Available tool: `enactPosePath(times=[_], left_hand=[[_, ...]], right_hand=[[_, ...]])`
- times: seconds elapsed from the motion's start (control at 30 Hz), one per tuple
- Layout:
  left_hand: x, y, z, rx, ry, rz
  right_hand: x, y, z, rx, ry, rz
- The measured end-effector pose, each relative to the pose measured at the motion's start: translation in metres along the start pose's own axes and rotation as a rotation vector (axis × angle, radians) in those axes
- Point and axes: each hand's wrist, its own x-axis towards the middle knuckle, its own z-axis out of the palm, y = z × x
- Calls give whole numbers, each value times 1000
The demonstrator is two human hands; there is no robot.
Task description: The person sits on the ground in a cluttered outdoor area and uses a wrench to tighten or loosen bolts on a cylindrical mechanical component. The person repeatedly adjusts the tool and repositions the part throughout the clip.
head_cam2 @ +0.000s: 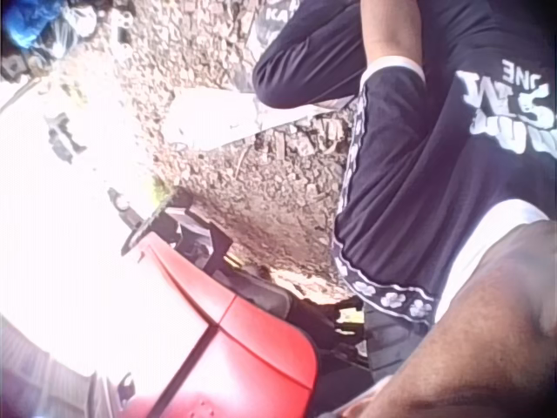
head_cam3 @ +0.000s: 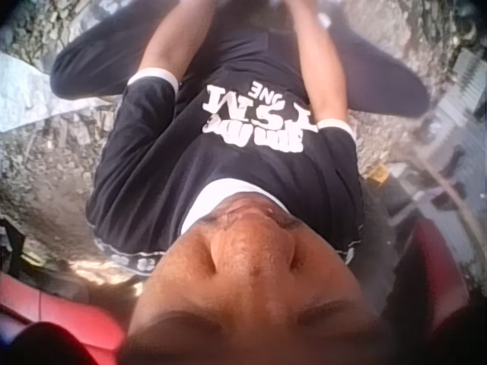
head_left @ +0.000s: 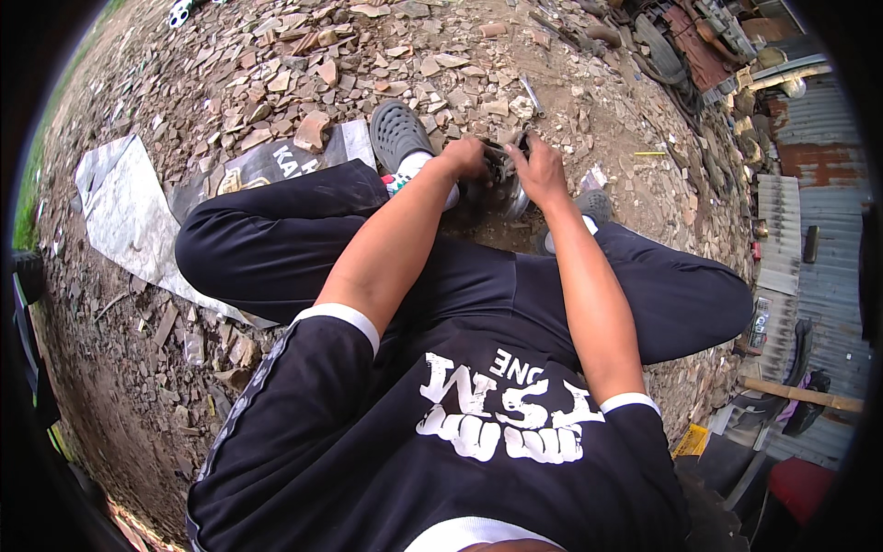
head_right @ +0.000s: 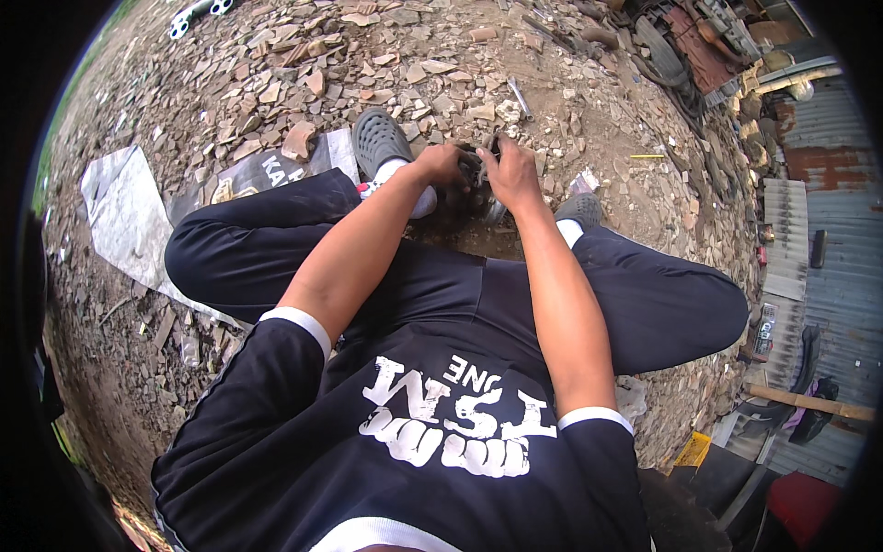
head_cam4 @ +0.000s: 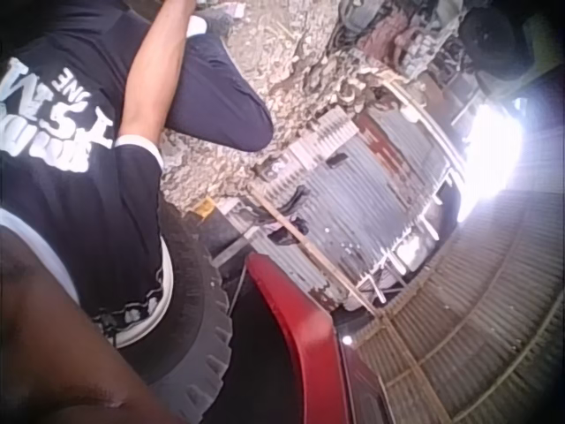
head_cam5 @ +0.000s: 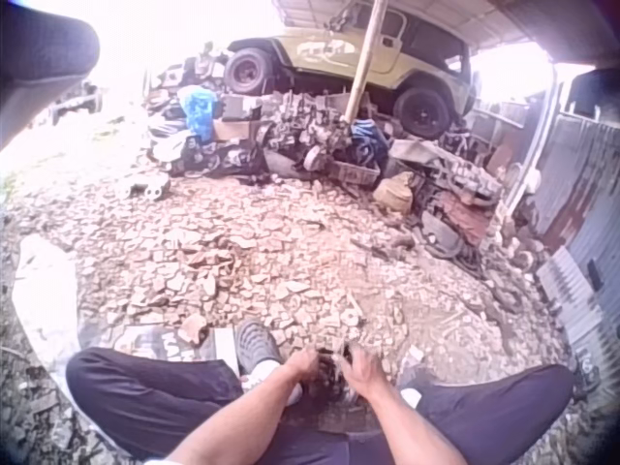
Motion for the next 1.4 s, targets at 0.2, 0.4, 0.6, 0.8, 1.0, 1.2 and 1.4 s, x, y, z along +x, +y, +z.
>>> enactPosePath(times=[0.2, 0.4, 0.6, 0.8, 1.0, 1.2, 1.4], left_hand=[[-4, 2, -2, 12, 35, -10], [-6, 4, -4, 13, 27, 21], [-3, 1, -1, 13, 29, 29], [-1, 1, 2, 34, 63, 34], [11, -15, 12, -10, 78, 68], [-8, 9, -7, 51, 11, 1], [-12, 7, -11, 8, -20, 1]], right_hand=[[-9, -4, -5, -40, -88, -125], [-10, 0, -5, -21, -112, -157], [-11, -13, -8, 1, -145, -185], [-16, -16, -4, -63, -262, -327], [-26, -27, 5, -174, -388, -380], [-11, 16, 23, -4, -175, -80], [4, 35, 23, -102, -29, 318]])
